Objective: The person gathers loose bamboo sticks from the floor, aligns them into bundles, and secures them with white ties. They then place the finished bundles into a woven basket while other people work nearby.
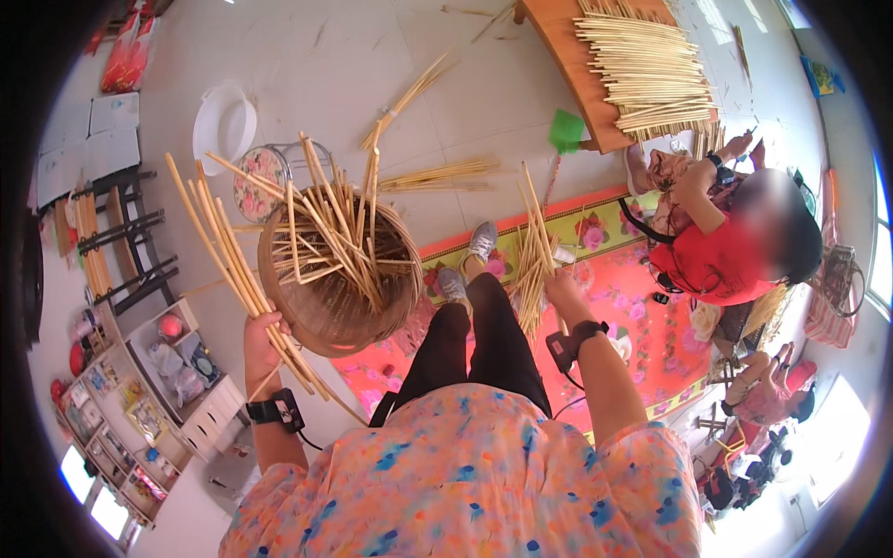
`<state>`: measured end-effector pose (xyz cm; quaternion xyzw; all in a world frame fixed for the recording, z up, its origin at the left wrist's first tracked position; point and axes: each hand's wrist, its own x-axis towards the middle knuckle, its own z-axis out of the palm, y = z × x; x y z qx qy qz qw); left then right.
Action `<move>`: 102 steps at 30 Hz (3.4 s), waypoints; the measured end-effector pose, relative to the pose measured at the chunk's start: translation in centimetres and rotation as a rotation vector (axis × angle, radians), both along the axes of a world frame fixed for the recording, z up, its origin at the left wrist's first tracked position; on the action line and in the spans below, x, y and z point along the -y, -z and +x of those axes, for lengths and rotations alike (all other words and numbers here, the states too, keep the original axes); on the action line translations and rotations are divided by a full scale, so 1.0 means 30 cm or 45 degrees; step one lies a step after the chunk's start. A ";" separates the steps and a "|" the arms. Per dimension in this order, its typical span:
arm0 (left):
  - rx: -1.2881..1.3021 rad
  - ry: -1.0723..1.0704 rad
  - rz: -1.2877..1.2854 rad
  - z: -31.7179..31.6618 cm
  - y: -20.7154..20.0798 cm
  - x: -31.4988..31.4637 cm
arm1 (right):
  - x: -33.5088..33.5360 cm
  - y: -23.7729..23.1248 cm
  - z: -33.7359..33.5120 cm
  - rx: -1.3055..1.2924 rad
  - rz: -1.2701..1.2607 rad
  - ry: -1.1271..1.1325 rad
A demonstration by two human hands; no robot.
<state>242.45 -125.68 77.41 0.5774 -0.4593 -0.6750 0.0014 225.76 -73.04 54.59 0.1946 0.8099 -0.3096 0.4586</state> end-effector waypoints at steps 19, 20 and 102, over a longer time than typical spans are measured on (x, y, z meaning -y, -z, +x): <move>-0.043 0.513 0.067 -0.691 0.529 0.209 | 0.563 0.465 -0.489 -0.031 -0.396 0.823; -0.041 0.535 0.078 -0.708 0.561 0.216 | 0.572 0.498 -0.455 -0.041 -0.358 0.867; -0.310 1.956 -1.712 -0.817 2.568 -0.317 | -0.187 0.748 0.099 -0.863 -0.339 1.238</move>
